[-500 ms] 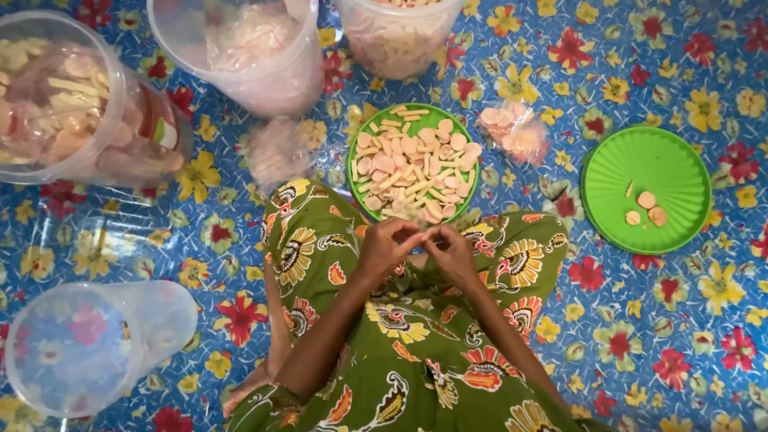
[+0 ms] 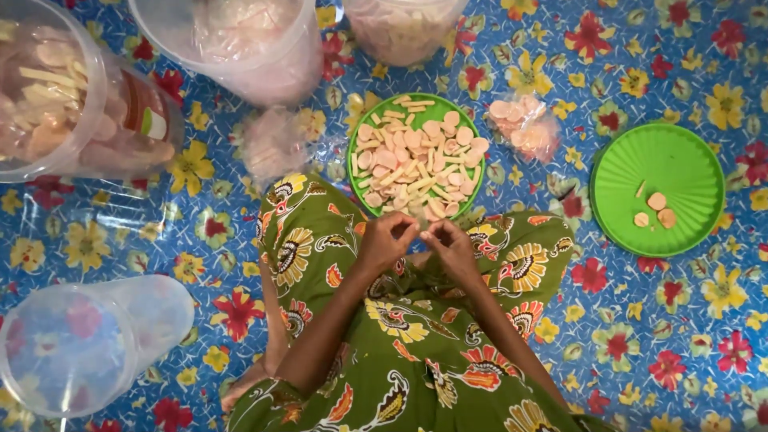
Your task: Peeling or scraping individual food slices using fingers while sitting on the floor.
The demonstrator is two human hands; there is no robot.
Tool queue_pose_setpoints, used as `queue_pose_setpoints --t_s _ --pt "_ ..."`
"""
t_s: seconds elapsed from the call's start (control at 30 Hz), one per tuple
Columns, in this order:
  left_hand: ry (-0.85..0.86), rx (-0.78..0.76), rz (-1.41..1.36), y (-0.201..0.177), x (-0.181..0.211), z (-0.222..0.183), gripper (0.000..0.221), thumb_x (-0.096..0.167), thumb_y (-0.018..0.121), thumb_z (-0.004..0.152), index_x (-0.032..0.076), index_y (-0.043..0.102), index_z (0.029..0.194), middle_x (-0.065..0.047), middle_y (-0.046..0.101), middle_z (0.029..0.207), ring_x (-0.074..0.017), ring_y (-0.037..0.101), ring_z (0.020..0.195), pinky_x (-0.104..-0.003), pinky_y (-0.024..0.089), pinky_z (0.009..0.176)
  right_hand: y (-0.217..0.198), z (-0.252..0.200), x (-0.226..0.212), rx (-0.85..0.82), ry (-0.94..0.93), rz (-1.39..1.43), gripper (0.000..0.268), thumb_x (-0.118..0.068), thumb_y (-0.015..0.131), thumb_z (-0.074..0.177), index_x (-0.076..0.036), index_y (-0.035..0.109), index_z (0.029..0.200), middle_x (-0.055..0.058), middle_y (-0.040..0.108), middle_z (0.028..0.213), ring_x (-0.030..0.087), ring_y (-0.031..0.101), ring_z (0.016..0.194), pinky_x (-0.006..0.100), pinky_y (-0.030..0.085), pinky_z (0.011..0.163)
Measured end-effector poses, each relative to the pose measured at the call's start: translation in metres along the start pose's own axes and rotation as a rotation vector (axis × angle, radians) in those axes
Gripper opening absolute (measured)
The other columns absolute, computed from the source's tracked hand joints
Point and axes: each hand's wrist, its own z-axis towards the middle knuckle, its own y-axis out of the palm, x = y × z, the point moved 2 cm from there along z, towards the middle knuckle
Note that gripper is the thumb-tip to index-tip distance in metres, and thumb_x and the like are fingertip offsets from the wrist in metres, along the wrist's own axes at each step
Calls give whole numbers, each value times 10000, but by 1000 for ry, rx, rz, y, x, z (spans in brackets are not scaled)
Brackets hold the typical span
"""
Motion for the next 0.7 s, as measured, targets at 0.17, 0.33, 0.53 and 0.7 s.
queue_pose_setpoints --t_s 0.17,0.33,0.53,0.7 --pt "120 19 121 -3 8 9 56 118 698 734 89 655 754 -105 587 866 -298 622 757 -357 520 655 -2 7 2 125 -90 -62 102 -66 706 807 -56 607 830 39 591 704 110 562 659 234 481 620" --pt "231 99 200 -19 60 16 65 94 674 693 73 613 700 -199 425 1297 -451 450 1151 -581 339 950 -5 15 4 214 -325 -251 149 1 732 765 -70 606 803 59 605 743 162 622 660 234 509 606" --pt "184 55 317 -16 59 14 89 151 680 687 115 598 683 -153 470 1305 -436 362 1261 -725 133 958 -6 14 6 130 -607 -556 149 25 680 771 -124 693 783 55 664 888 248 662 808 321 530 694" --pt "191 -17 364 -14 46 8 93 210 673 699 171 594 669 -16 608 990 -291 489 1145 -686 71 1008 -2 7 -1 51 -433 -483 224 54 639 778 -139 714 863 46 686 851 236 669 820 317 521 710"
